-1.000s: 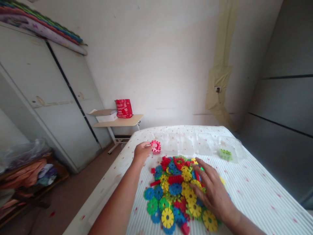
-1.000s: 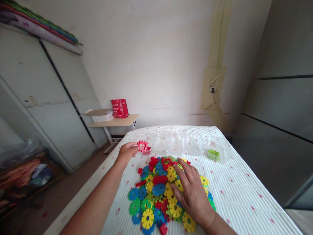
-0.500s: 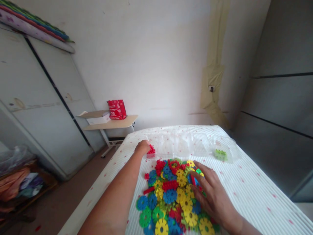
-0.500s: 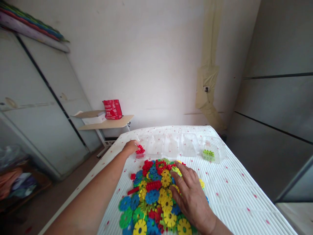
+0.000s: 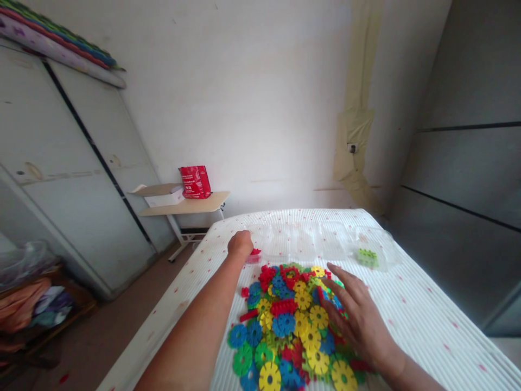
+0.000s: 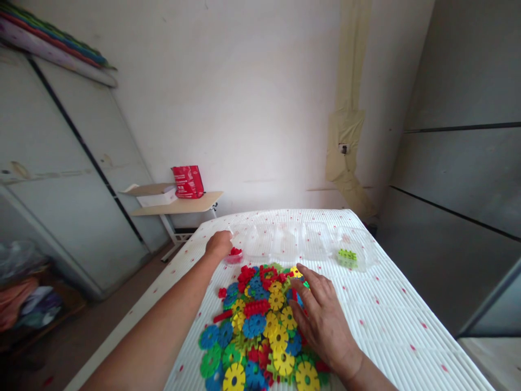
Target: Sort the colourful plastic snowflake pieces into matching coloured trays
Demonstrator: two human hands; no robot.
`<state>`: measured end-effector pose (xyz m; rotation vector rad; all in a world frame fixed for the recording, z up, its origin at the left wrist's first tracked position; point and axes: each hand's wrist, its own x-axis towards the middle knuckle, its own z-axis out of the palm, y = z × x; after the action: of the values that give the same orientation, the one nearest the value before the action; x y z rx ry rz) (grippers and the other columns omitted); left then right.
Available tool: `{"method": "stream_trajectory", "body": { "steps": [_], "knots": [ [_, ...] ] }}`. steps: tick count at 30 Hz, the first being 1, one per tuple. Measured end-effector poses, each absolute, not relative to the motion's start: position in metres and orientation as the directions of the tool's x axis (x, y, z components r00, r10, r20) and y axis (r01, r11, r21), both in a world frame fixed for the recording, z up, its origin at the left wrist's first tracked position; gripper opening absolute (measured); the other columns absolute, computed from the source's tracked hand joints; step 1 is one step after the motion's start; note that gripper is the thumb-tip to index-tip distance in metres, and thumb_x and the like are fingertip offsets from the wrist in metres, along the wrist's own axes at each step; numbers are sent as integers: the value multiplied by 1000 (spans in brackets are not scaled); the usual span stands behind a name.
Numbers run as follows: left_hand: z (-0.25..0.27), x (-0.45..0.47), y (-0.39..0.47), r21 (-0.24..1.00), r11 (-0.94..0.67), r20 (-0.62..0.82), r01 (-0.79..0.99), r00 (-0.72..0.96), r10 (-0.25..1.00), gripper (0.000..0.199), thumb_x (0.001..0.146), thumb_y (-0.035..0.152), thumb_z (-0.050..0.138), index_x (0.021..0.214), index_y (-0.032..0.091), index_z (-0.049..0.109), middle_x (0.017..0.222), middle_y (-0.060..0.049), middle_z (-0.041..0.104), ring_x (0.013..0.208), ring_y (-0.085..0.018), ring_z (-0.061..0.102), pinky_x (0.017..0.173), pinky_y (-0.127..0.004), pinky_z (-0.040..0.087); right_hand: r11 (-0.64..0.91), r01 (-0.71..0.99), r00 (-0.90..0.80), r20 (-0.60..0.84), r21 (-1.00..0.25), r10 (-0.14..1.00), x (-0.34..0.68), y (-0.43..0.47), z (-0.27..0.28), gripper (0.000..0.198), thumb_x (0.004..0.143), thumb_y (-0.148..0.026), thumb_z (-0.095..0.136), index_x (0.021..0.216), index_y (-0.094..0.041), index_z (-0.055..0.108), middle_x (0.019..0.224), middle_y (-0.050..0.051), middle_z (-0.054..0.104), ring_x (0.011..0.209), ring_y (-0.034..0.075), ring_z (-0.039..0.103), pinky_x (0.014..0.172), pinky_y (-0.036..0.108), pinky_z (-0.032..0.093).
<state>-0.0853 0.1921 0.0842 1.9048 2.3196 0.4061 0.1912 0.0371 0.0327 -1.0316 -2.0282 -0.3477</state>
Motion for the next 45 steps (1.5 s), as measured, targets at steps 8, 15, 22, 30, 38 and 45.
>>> {"method": "stream_trajectory", "body": {
  "steps": [8,15,22,30,38,45],
  "knots": [
    [71,-81,122,394,70,216,916,-167,962,26,82,16,46,96,24,66,103,-3,68,95,-17,60,80,-24,41,564,772,-168,763,-292,625,217,59,10,26,87,-29,46,112,-22,54,122,11,53,109,24,53,87,43,48],
    [29,-69,105,506,-104,189,856,8,982,35,70,16,61,103,24,65,110,-4,65,106,-18,54,93,-25,36,468,756,4,718,-459,697,240,82,-17,23,86,-36,46,97,-21,59,112,10,60,101,24,58,80,42,51],
    [9,-60,117,508,-50,120,860,-13,993,45,68,18,59,113,24,59,108,-7,65,105,-22,56,92,-29,37,399,707,91,634,-585,768,250,94,-40,27,81,-37,46,90,-17,63,101,11,64,87,22,63,65,36,55],
    [6,-60,119,501,-15,117,866,-51,992,42,67,16,57,107,22,62,105,-7,66,100,-21,58,87,-27,40,361,679,117,579,-640,807,248,94,-36,29,78,-38,45,89,-17,62,93,10,67,81,22,65,69,37,54],
    [19,-69,107,585,-47,131,810,-38,991,37,66,16,59,102,21,66,92,-1,71,85,-15,63,77,-22,44,272,675,131,474,-686,871,245,92,-31,36,75,-43,42,91,-17,61,94,11,67,82,23,64,74,38,51],
    [58,-98,121,635,-74,183,769,-56,981,37,69,14,59,106,17,64,96,-2,70,86,-14,64,76,-21,47,263,672,127,458,-692,880,242,89,-29,34,75,-42,43,91,-18,62,93,10,67,84,24,63,77,37,50]
  ]
}}
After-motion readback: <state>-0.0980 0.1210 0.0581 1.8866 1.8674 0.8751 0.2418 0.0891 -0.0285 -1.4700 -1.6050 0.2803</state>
